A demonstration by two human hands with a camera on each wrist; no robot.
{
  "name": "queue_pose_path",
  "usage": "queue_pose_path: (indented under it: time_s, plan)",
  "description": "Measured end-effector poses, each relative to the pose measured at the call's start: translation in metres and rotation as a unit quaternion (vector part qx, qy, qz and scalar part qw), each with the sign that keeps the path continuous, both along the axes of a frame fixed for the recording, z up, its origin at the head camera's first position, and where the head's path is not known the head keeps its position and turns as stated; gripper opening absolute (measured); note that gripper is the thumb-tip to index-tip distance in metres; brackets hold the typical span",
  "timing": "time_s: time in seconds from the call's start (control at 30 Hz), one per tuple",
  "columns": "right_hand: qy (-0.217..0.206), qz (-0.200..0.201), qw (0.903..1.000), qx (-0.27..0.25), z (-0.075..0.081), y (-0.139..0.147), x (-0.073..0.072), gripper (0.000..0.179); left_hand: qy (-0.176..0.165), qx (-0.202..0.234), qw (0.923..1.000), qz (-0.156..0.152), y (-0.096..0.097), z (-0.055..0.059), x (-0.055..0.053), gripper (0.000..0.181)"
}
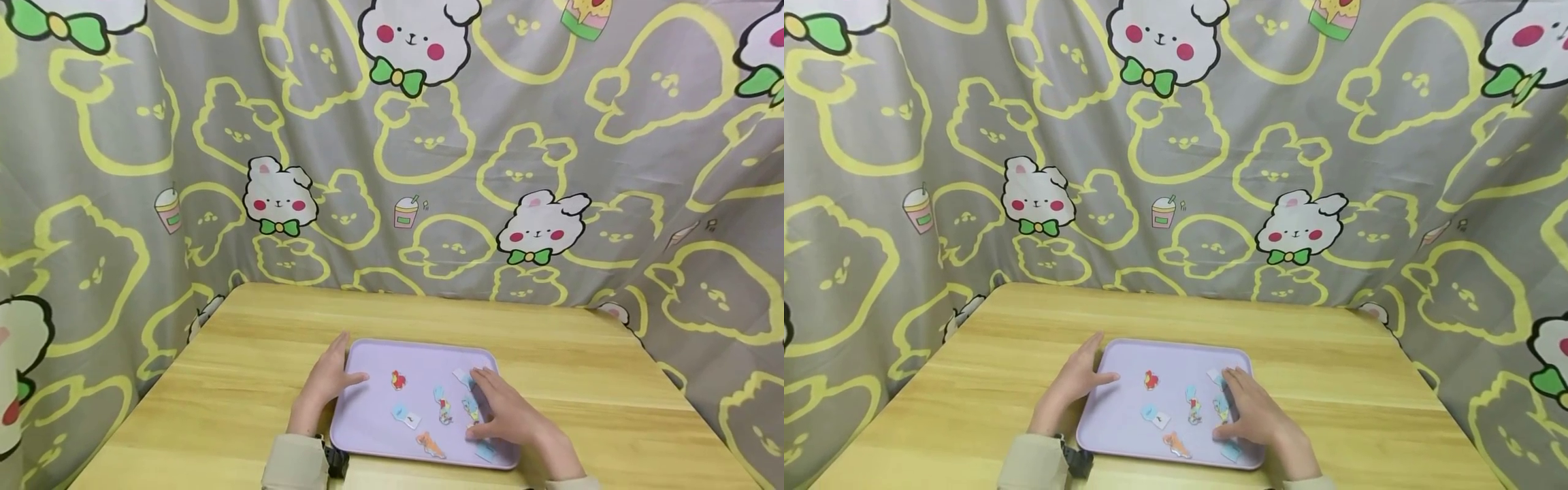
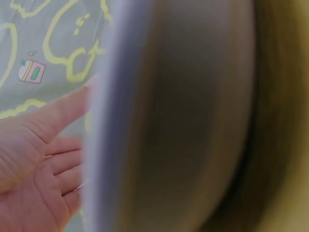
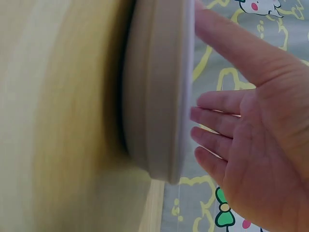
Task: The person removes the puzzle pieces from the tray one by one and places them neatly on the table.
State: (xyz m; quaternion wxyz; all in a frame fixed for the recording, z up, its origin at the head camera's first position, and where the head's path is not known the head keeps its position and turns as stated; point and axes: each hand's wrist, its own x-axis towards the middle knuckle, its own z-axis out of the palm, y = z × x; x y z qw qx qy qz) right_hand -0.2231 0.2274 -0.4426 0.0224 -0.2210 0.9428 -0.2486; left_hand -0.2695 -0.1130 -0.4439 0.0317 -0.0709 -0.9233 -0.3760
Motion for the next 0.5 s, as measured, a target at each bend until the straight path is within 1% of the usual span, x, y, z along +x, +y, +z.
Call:
queue_pose_path:
  time_s: [0.07, 0.2, 0.3, 0.5]
  plan:
    - [-0.006, 0.002, 1.0000, 0.004, 0.000, 0.001, 0.000, 0.108, -0.012, 0.001, 0.9999, 0.007, -0.001, 0.000, -0.001, 0.088]
    - [-0.033, 0.003, 0.9994, 0.006, 0.003, 0.001, 0.001, 0.103, -0.027, -0.008, 0.9995, 0.018, -0.004, 0.000, -0.002, 0.081]
    - [-0.049, 0.005, 0.9988, 0.007, 0.004, 0.001, 0.001, 0.099, -0.034, -0.011, 0.9992, 0.018, -0.006, -0.001, -0.003, 0.076]
    - [-0.038, 0.008, 0.9989, 0.027, 0.004, 0.001, -0.001, 0.091, -0.050, -0.022, 0.9984, 0.016, -0.010, -0.004, -0.005, 0.070]
